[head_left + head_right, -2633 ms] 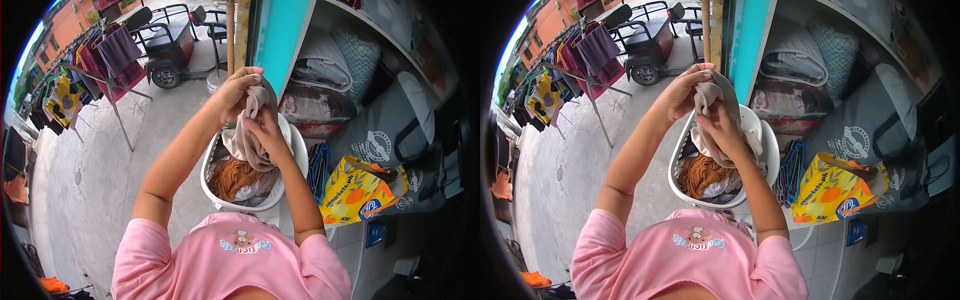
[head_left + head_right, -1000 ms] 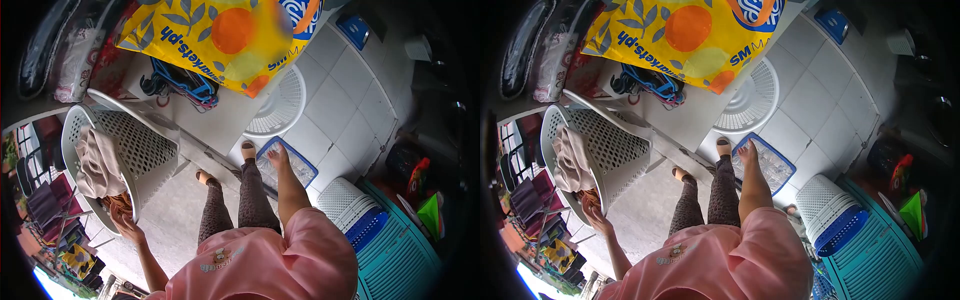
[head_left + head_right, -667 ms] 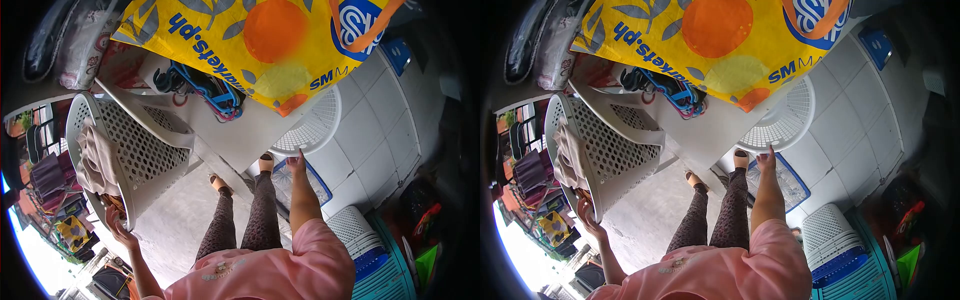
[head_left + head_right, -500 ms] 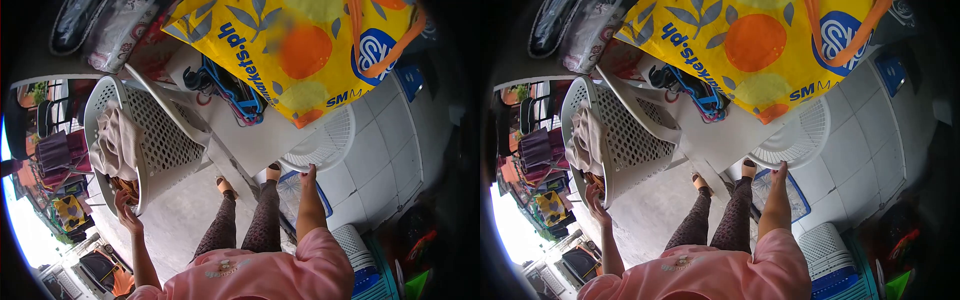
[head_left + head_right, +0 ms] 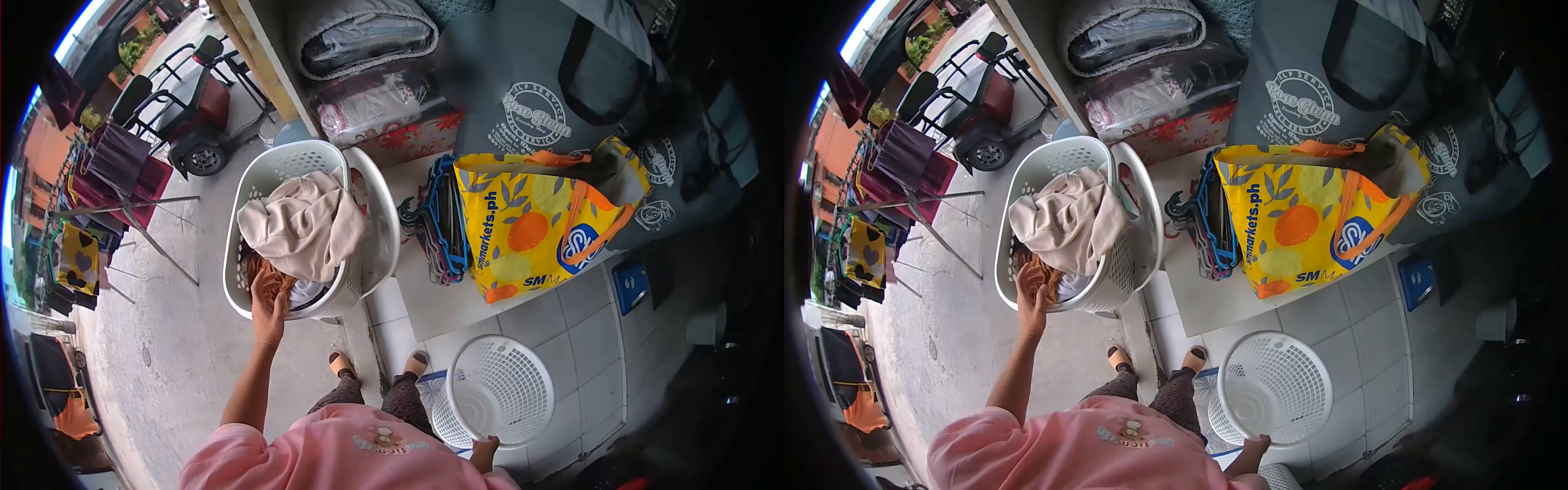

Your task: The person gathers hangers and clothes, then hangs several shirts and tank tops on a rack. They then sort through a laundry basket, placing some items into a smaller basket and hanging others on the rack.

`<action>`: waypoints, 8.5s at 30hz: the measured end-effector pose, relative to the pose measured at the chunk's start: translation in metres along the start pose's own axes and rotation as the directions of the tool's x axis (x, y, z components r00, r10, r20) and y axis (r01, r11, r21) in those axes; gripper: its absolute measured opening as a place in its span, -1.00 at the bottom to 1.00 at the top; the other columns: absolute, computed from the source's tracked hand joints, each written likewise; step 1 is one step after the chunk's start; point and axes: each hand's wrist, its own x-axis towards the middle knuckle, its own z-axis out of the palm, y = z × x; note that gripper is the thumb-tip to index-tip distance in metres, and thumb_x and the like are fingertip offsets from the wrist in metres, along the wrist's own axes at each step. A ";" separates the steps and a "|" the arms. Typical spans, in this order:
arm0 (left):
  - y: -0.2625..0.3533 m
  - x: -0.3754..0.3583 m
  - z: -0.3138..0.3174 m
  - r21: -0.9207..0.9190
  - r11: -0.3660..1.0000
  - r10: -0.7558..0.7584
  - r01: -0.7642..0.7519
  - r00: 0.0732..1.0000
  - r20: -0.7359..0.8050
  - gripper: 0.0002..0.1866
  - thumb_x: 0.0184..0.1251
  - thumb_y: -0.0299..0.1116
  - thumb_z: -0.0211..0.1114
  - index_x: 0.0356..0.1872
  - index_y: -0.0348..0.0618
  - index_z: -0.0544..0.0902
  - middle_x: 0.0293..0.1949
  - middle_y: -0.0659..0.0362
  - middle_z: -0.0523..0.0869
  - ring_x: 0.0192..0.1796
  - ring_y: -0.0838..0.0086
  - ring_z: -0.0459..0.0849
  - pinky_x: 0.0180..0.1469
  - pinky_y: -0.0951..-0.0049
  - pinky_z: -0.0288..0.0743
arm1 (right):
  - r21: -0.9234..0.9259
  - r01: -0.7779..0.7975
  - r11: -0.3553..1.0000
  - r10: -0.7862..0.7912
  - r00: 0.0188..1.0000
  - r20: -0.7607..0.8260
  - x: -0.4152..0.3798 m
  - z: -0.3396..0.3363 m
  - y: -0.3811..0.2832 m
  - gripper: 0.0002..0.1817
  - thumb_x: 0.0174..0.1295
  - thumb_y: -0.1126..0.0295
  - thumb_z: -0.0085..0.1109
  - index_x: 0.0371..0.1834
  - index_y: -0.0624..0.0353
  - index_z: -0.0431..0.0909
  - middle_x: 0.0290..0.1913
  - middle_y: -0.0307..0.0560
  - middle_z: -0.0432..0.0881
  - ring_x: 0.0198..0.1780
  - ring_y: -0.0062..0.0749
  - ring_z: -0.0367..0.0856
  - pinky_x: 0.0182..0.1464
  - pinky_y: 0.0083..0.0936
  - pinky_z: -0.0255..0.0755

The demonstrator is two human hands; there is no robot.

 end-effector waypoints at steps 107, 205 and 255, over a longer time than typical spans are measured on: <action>-0.069 0.208 -0.095 -0.170 0.985 -0.034 0.027 0.999 -0.039 -0.77 0.29 -0.51 -0.02 -0.06 -0.24 0.47 -0.14 0.16 0.61 -0.10 0.51 0.55 -0.10 0.53 0.38 | -0.171 0.833 -0.526 -0.442 -0.096 0.892 -0.248 0.573 -0.013 -0.68 0.27 0.32 -0.07 0.04 0.24 0.37 -0.07 0.11 0.45 -0.03 -0.02 0.44 0.03 -0.33 0.33; 0.061 0.276 -0.227 -0.379 0.880 -0.153 0.286 0.926 0.344 -0.76 0.20 -0.25 0.14 -0.14 -0.04 0.59 -0.20 0.25 0.63 -0.09 0.53 0.56 0.03 0.47 0.36 | 0.777 0.296 -0.555 0.032 -0.926 0.376 -0.585 0.669 0.074 -0.60 0.02 0.63 0.03 0.01 0.23 0.37 -0.11 0.10 0.44 -0.06 -0.02 0.43 -0.02 -0.19 0.33; 0.011 0.186 -0.197 -0.419 0.906 0.051 -0.067 0.997 -0.051 -0.64 0.26 -0.05 0.13 -0.36 -0.18 0.62 -0.34 0.28 0.38 -0.15 0.59 0.35 -0.04 0.60 0.16 | -0.105 0.713 0.693 0.435 -0.297 0.850 -0.525 0.635 0.128 -0.83 0.18 0.35 0.11 -0.23 0.18 0.46 -0.28 -0.25 0.47 -0.19 -0.56 0.39 0.00 -0.61 0.20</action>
